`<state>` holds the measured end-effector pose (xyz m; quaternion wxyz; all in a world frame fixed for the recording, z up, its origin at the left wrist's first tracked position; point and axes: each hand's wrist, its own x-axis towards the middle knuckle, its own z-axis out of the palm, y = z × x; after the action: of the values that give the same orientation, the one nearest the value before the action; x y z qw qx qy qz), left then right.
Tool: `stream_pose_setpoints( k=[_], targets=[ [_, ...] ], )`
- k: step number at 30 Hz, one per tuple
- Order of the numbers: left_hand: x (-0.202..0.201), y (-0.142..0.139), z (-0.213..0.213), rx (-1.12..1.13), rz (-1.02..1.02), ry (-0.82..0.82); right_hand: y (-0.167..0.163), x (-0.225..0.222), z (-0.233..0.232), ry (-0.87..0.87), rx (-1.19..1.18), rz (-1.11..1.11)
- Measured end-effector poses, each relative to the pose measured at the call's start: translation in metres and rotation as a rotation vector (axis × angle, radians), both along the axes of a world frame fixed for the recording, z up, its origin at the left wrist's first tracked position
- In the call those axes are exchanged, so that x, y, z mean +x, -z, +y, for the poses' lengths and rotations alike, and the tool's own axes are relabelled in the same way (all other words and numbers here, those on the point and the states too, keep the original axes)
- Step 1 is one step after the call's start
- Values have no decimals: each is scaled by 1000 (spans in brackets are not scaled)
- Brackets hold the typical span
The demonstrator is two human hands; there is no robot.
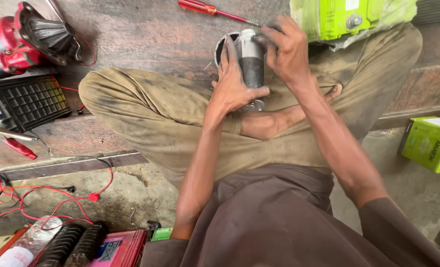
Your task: The person sits on the floor of a repair shop and works on a starter motor held in their lap. They rotate and reposition the unit, use a screwdriver on it, manipulate its end cap and solenoid by hand, and use pliers to work on a part of the assembly.
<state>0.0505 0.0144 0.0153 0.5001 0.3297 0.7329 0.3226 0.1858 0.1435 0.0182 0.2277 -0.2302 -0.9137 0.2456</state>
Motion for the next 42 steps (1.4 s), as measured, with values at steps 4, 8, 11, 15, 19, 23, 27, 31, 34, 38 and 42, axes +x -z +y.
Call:
stream_pose_setpoints(
  k=[4,8,11,15,19,23,27,31,34,38,42],
  targets=[
    [3,1,-1,51,-18,-34,-8,-9,9,-143,-4,-25],
    [3,7,-1,36,-16,-39,-16,-16,17,-128,2,-90],
    [4,7,1,231,-10,-57,-20,-21,20,-280,26,-114],
    [5,2,3,38,-11,-17,-19,-24,23,-205,92,-166],
    [6,-1,2,38,-25,-26,-11,-17,25,-262,119,-162],
    [7,1,4,46,-48,-37,-7,-10,27,-304,105,-155],
    [7,1,6,15,-37,-4,-9,-6,26,-229,164,-216],
    [5,1,6,5,-50,-11,-8,0,26,-238,77,-190],
    [4,2,6,25,-47,3,-6,5,26,-165,104,-233],
    [2,-1,6,33,-62,-14,-9,3,22,-201,76,-163],
    [-1,-5,8,-2,-46,4,-16,-5,16,-133,100,-139]
  ],
)
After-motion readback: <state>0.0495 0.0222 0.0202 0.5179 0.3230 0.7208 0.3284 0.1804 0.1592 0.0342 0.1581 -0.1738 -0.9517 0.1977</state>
